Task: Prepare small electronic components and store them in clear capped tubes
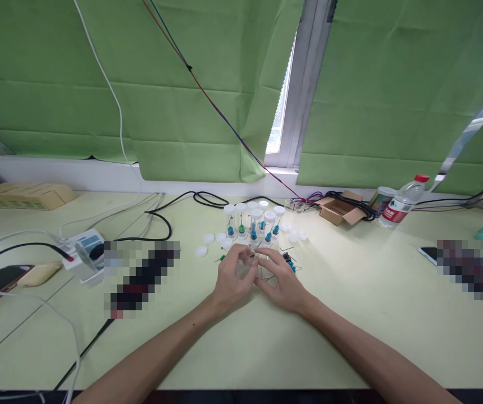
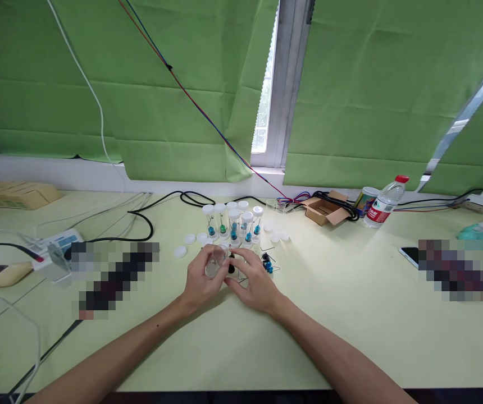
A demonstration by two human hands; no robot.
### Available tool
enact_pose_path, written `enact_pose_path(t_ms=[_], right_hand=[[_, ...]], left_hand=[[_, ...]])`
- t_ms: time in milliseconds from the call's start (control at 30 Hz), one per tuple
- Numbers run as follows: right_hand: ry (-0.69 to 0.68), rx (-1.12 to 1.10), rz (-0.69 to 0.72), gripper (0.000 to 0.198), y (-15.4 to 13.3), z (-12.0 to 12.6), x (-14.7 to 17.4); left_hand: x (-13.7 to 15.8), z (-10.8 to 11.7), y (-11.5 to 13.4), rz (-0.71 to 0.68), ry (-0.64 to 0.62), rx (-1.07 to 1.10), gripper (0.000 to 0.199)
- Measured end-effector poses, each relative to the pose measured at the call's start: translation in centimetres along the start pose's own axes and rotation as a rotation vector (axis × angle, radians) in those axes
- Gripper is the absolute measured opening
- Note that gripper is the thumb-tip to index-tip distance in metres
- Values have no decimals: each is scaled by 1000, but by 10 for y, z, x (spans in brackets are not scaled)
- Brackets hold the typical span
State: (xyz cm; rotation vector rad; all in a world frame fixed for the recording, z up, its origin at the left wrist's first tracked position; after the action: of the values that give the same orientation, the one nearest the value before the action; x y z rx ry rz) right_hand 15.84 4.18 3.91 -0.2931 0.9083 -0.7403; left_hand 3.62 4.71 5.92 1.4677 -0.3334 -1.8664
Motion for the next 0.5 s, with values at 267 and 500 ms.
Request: enact_pose_path(t_ms=[267, 500], right_hand=[[57, -26, 15, 35, 2, 3, 0], [129, -7, -19, 21, 6, 10, 1]], left_hand=[[1, -5, -3, 4, -30, 7, 15], [1, -7, -4, -6, -54, -34, 15]])
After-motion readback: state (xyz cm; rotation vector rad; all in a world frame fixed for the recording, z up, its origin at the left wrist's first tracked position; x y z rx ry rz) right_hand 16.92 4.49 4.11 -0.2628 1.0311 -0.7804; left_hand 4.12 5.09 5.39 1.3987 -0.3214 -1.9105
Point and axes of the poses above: each hand's wrist, its own x-axis away from the middle knuckle, its own z-axis out of the back of the hand, y = z × x, the point moved 9 cm from there along -x, towards the middle knuckle, and after that the axes turned 4 degrees about x, right-handed, at the moved point
